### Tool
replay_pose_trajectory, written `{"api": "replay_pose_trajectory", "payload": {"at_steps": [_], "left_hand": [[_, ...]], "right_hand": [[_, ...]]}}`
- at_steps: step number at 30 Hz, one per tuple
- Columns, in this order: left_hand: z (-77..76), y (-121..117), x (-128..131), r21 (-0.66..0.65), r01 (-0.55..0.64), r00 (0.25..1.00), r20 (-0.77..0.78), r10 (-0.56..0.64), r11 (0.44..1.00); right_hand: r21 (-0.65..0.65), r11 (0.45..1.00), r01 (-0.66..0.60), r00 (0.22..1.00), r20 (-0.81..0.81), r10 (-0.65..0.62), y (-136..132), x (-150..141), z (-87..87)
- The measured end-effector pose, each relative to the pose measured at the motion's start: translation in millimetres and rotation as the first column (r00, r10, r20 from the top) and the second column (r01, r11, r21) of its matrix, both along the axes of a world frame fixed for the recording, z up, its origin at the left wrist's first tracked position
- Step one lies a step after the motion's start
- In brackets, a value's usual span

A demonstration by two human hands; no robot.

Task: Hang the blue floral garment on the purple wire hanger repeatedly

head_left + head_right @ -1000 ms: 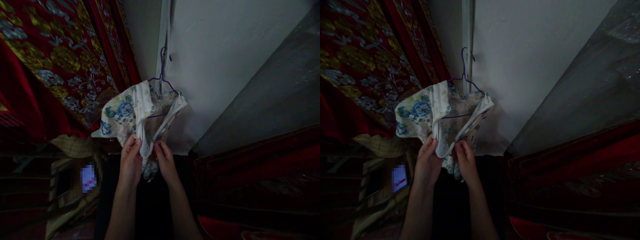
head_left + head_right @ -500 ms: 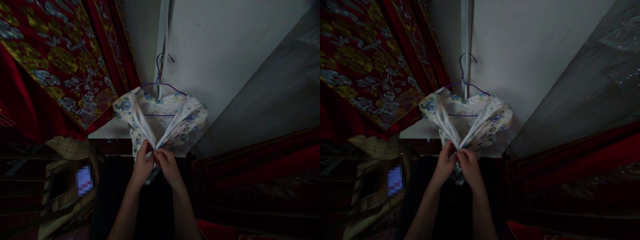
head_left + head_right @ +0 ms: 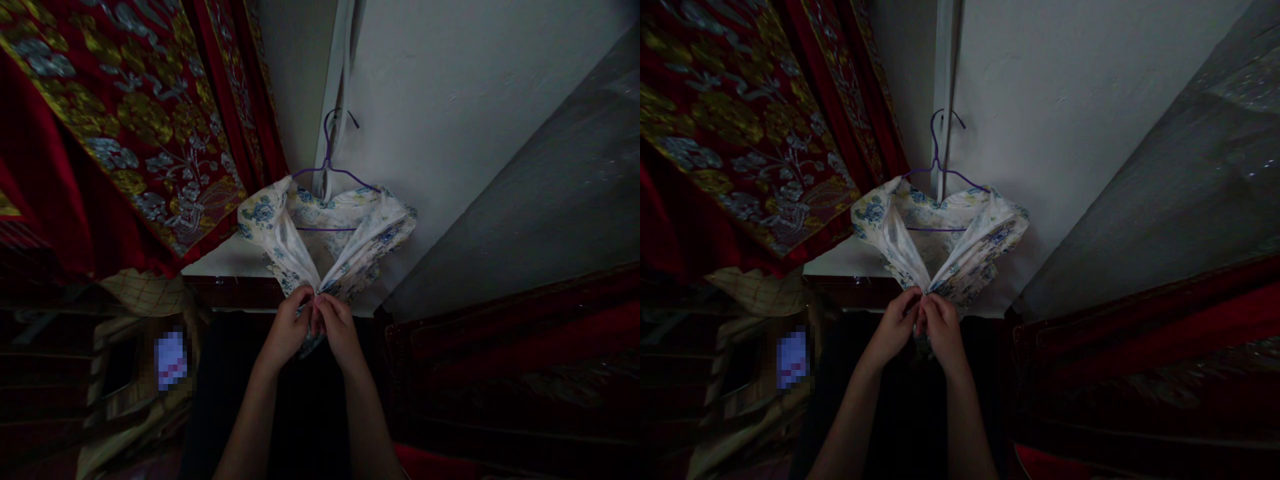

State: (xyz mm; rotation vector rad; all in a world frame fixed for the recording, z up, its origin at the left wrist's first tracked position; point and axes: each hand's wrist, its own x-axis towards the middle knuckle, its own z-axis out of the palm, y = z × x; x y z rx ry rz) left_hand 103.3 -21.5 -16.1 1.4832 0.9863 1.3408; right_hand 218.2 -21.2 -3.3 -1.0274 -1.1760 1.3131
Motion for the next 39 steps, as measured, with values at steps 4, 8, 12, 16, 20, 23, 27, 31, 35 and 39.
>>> {"api": "replay_pose_trajectory", "payload": {"at_steps": [4, 8, 12, 16, 20, 23, 27, 31, 35, 39], "left_hand": [[0.6, 0, -9, 0.003, 0.034, 0.999, -0.002, -0.034, 0.999], [-0.2, -2, -13, 0.011, 0.051, 0.997, -0.059, -0.050, 0.999], [-10.2, -1, -2, 0.098, -0.049, 0.973, -0.220, 0.070, 0.994], [-28.2, 4, 11, 0.170, -0.147, 0.936, -0.294, 0.193, 0.974], [-38.7, 14, 16, 0.222, -0.148, 0.933, -0.292, 0.211, 0.964], [-44.0, 23, 14, 0.291, -0.087, 0.921, -0.340, 0.188, 0.953], [-56.4, 29, 5, 0.322, -0.016, 0.887, -0.433, 0.162, 0.947], [-44.9, 32, -4, 0.324, -0.025, 0.876, -0.449, 0.177, 0.946], [25.4, 48, -7, 0.502, -0.169, 0.925, -0.216, 0.312, 0.848], [112.4, 71, -6, 0.652, -0.142, 0.942, -0.141, 0.304, 0.745]], "right_hand": [[0.003, 1.000, -0.008, 1.000, -0.023, 0.008, -2, -4, 2.6], [-0.019, 0.999, -0.044, 0.999, -0.031, 0.043, -3, -5, 3.4], [-0.032, 0.999, 0.005, 0.999, -0.045, -0.007, 9, 6, 18.0], [0.048, 0.995, 0.090, 0.995, -0.056, -0.087, 48, 15, 63.6], [0.139, 0.980, 0.143, 0.986, -0.110, -0.129, 89, 14, 123.9], [0.204, 0.964, 0.170, 0.973, -0.193, -0.131, 100, 14, 153.3], [0.224, 0.957, 0.186, 0.963, -0.234, -0.133, 93, 18, 154.1], [0.206, 0.968, 0.146, 0.980, -0.166, -0.113, 83, 21, 131.7], [0.304, 0.944, 0.129, 0.989, -0.111, -0.099, 75, 19, 124.3], [0.423, 0.902, 0.084, 0.996, -0.030, -0.079, 66, 18, 136.4]]}}
